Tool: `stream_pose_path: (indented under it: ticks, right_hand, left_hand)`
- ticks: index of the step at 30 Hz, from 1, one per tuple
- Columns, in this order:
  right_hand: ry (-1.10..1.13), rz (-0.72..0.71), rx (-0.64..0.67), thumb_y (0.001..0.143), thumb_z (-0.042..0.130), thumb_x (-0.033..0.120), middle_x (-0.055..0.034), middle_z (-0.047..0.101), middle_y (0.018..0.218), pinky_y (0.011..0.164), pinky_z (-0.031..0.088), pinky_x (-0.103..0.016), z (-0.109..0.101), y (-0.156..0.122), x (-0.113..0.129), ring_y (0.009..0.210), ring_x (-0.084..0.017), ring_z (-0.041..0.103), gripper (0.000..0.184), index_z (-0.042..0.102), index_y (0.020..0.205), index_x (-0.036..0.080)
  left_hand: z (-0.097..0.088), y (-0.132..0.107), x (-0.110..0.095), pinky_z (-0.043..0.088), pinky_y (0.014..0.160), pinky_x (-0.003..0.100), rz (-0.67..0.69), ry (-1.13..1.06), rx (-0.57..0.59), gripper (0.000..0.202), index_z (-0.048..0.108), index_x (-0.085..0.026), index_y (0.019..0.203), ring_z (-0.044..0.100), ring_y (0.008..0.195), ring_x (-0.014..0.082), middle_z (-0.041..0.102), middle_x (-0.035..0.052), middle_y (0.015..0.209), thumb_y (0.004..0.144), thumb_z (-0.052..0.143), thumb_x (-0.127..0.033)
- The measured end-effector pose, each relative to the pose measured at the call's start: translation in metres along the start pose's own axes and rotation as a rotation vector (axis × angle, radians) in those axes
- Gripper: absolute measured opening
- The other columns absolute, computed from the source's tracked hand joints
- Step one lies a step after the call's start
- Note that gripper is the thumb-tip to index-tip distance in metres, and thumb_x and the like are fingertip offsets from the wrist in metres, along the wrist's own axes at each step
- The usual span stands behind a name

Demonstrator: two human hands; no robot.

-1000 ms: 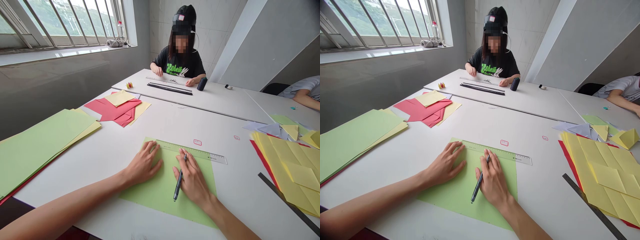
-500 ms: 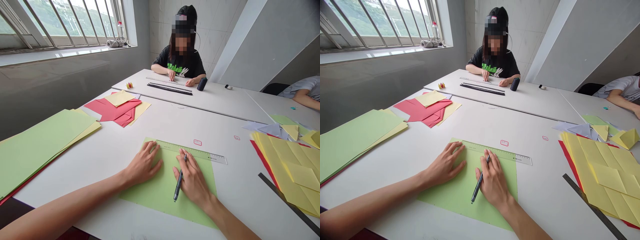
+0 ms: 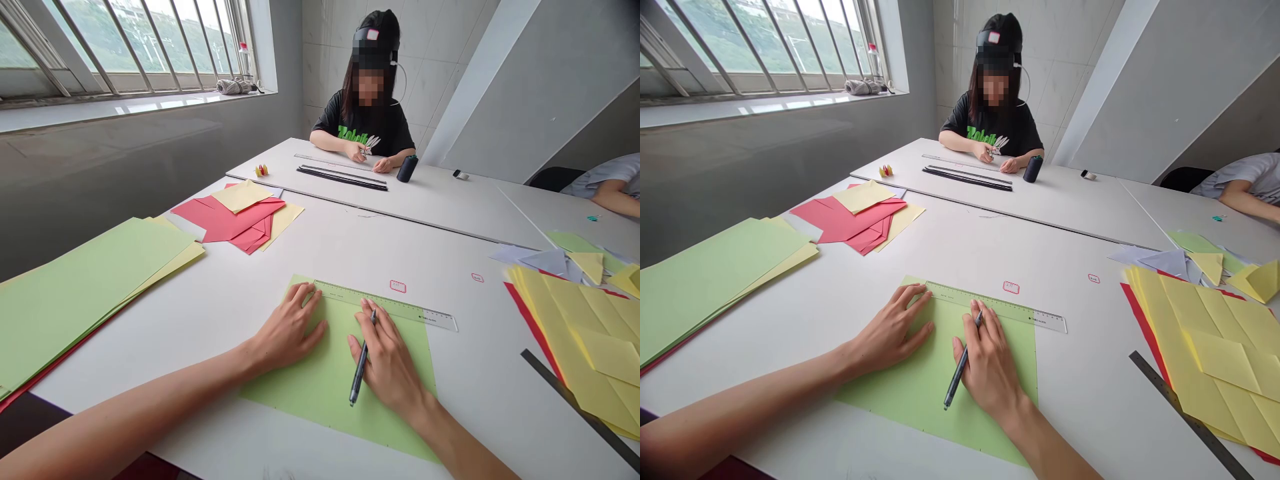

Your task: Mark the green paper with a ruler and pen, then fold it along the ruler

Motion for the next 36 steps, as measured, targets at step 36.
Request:
stream_pose_path:
  ticks: [36]
  right_hand:
    - [-0.028, -0.003, 0.012, 0.099, 0.048, 0.028, -0.0224, 0.054, 0.143, 0.111, 0.045, -0.058, 0.0008, -0.0004, 0.0001, 0.145, -0.035, 0.037, 0.036, 0.049, 0.131, 0.012]
  left_hand:
    - [0.0002, -0.0004, -0.0016, 0.052, 0.099, 0.050, -0.002, 0.037, 0.032, 0.043, 0.048, -0.012, 0.135, 0.048, 0.124, 0.0341, 0.049, 0.0200, 0.132, 0.097, 0.052, -0.033]
Point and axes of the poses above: each hand's wrist, its own y-axis towards the middle knuckle, its own z-axis out of the palm, x = y × z, the point moved 6 cm from there along y, towards the middle knuckle
